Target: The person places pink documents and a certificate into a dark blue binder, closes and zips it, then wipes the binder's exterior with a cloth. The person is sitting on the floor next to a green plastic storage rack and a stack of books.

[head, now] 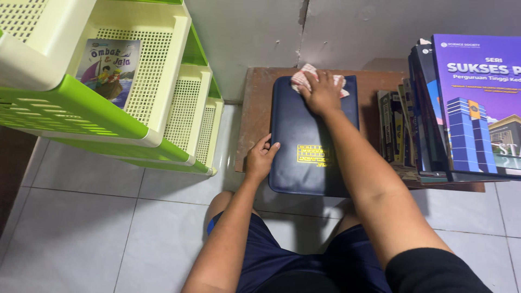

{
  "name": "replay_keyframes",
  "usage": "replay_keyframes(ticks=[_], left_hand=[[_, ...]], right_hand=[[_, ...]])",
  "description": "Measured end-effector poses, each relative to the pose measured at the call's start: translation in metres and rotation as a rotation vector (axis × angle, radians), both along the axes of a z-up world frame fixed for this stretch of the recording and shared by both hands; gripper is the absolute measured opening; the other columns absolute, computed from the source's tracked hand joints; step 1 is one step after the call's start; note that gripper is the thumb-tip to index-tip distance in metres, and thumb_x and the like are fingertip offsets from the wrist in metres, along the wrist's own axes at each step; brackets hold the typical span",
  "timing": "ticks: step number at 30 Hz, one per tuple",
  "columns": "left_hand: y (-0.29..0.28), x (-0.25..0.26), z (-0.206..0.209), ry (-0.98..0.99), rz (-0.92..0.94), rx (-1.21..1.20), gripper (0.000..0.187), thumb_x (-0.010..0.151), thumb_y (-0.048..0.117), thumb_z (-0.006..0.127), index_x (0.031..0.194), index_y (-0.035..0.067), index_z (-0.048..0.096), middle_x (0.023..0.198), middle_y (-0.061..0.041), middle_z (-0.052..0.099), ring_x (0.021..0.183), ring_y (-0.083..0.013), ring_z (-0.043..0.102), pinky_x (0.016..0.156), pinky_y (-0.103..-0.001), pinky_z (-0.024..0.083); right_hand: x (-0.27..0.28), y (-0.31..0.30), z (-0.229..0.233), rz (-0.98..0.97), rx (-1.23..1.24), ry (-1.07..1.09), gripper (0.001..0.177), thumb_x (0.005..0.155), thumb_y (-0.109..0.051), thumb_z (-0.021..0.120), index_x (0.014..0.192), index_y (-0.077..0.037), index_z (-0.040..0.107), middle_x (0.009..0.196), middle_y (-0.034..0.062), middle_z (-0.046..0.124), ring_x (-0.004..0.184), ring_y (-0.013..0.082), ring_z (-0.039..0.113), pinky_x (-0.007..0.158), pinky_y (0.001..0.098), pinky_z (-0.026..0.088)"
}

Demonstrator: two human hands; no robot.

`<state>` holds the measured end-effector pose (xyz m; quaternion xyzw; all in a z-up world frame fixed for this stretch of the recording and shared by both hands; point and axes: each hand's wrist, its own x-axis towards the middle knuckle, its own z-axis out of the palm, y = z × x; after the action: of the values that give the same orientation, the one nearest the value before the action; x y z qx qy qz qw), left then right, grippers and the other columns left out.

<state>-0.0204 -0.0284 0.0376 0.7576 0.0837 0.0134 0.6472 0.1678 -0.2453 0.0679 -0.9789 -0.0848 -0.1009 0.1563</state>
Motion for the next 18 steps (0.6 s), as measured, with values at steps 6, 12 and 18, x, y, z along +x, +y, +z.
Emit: replay_keyframes(ticks=[6,12,18], left_hand=[[0.0,0.001,-0.006,-0.014,0.002,-0.004,0.053,0.091,0.022,0.077,0.138,-0.001,0.062,0.083,0.001,0.066,0.068,-0.0036,0.059,0.063,-0.021,0.05],[-0.001,0.002,-0.006,-0.029,0.013,-0.008,0.053,0.092,0.022,0.077,0.137,-0.001,0.063,0.084,0.003,0.061,0.069,-0.0027,0.057,0.063,-0.019,0.048],[-0.004,0.001,-0.008,-0.015,-0.009,-0.045,0.053,0.093,0.022,0.076,0.139,-0.001,0.062,0.085,0.003,0.061,0.07,-0.0029,0.056,0.063,-0.019,0.048]], right_hand=[[-0.017,-0.048,0.014,-0.078,0.007,-0.002,0.06,0.097,-0.054,0.056,0.149,-0.024,0.054,0.157,0.0159,0.042,0.148,0.0401,0.028,0.114,0.0731,0.012],[-0.108,-0.045,0.023,-0.04,0.032,-0.035,0.053,0.107,-0.049,0.048,0.149,-0.016,0.054,0.159,0.0234,0.037,0.147,0.0483,0.024,0.113,0.0729,0.011],[-0.242,-0.038,0.028,-0.046,-0.005,-0.021,0.054,0.099,-0.047,0.058,0.144,-0.018,0.057,0.157,0.0198,0.041,0.146,0.0451,0.032,0.113,0.073,0.02]])
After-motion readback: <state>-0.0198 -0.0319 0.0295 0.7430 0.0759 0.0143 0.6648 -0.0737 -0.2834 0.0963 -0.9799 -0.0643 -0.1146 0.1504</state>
